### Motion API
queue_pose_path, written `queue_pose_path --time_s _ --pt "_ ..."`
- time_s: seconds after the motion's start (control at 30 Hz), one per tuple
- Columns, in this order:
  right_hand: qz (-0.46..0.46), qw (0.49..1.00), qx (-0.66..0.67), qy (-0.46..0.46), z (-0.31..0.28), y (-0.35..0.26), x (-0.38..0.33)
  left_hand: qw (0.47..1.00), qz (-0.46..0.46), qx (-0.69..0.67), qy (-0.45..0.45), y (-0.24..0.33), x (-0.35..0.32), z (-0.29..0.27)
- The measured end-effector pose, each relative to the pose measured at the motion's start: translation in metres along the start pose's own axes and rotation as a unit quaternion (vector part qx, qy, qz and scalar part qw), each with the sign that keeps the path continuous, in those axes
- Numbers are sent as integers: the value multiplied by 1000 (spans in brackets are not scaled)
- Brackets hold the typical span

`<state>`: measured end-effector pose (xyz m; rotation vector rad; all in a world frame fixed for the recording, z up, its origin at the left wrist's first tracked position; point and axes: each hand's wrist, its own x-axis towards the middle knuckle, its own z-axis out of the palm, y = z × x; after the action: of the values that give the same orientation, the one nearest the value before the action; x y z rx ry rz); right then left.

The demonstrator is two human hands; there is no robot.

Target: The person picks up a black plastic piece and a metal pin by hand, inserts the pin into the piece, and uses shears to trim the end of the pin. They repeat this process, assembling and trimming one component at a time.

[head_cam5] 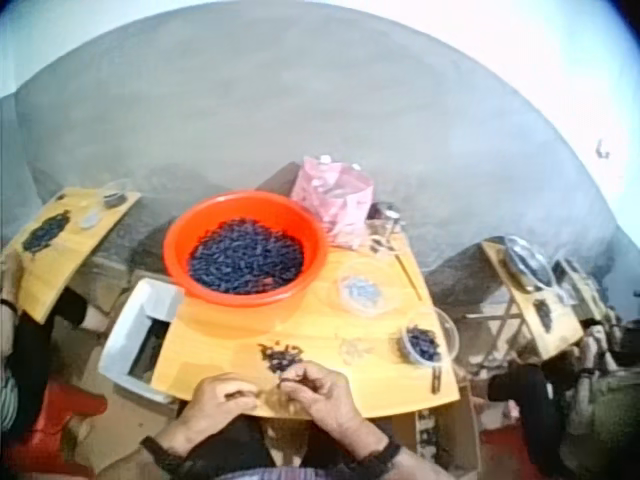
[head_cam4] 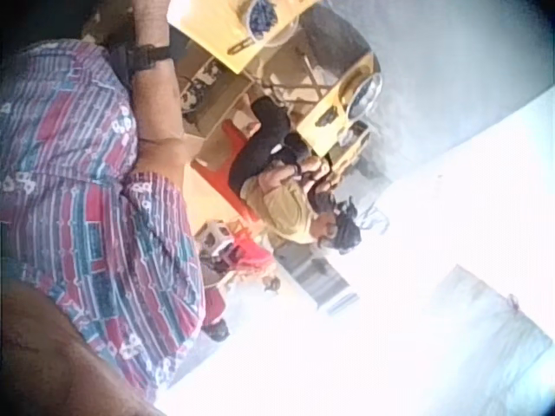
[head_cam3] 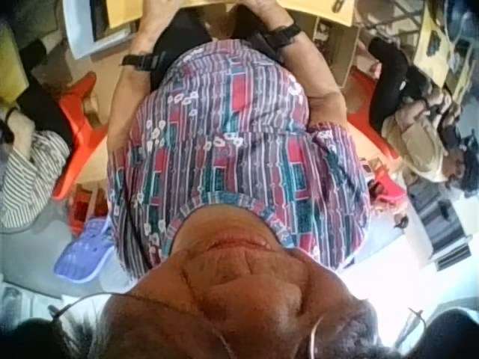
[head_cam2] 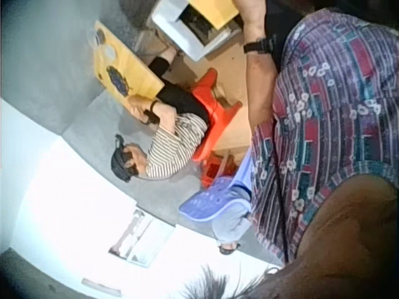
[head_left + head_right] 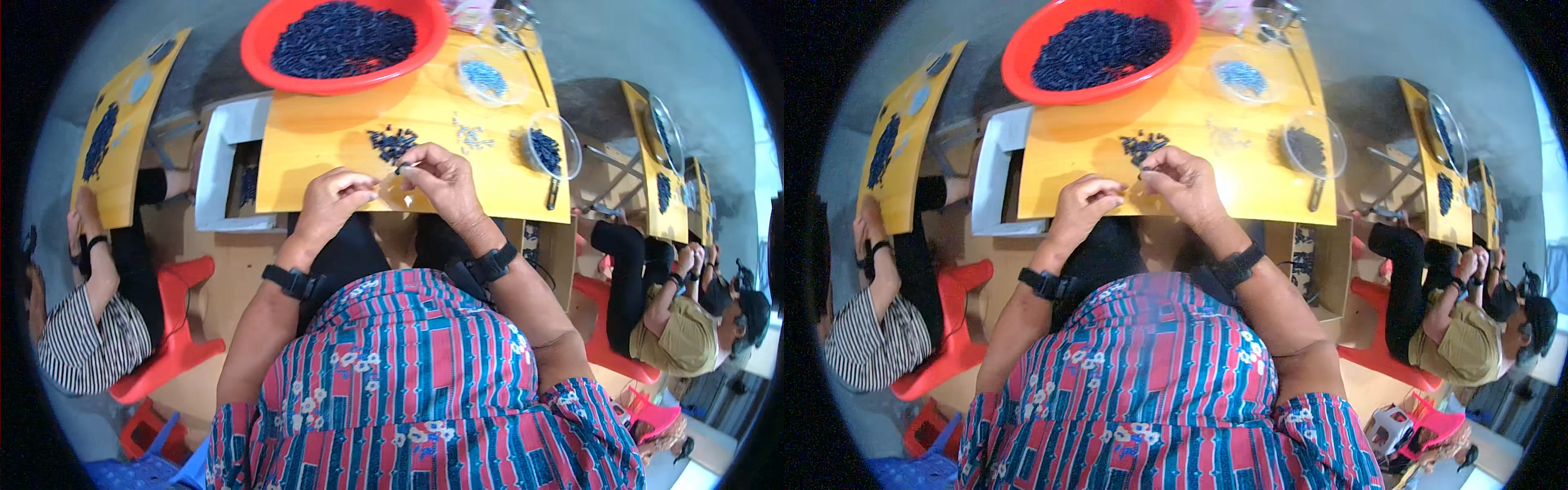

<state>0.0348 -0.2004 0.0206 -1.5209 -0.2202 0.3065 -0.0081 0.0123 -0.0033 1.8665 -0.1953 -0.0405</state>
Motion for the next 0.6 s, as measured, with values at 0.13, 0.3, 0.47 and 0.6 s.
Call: queue_pose_path --time_s 0.13,0.3,0.47,0.6 --pt "-102 987 -3 124 -50 -36 -8 999 -33 4 2 -1 1 -1" --pt "-176 902 -284 275 -137 -60 -21 999 -24 -23 25 4 2 3" --pt "-95 795 -512 311 -158 -52 -20 999 -24 19 28 7 1 5" --pt "-179 824 -482 237 -131 -22 -13 999 -23 33 23 10 4 9"
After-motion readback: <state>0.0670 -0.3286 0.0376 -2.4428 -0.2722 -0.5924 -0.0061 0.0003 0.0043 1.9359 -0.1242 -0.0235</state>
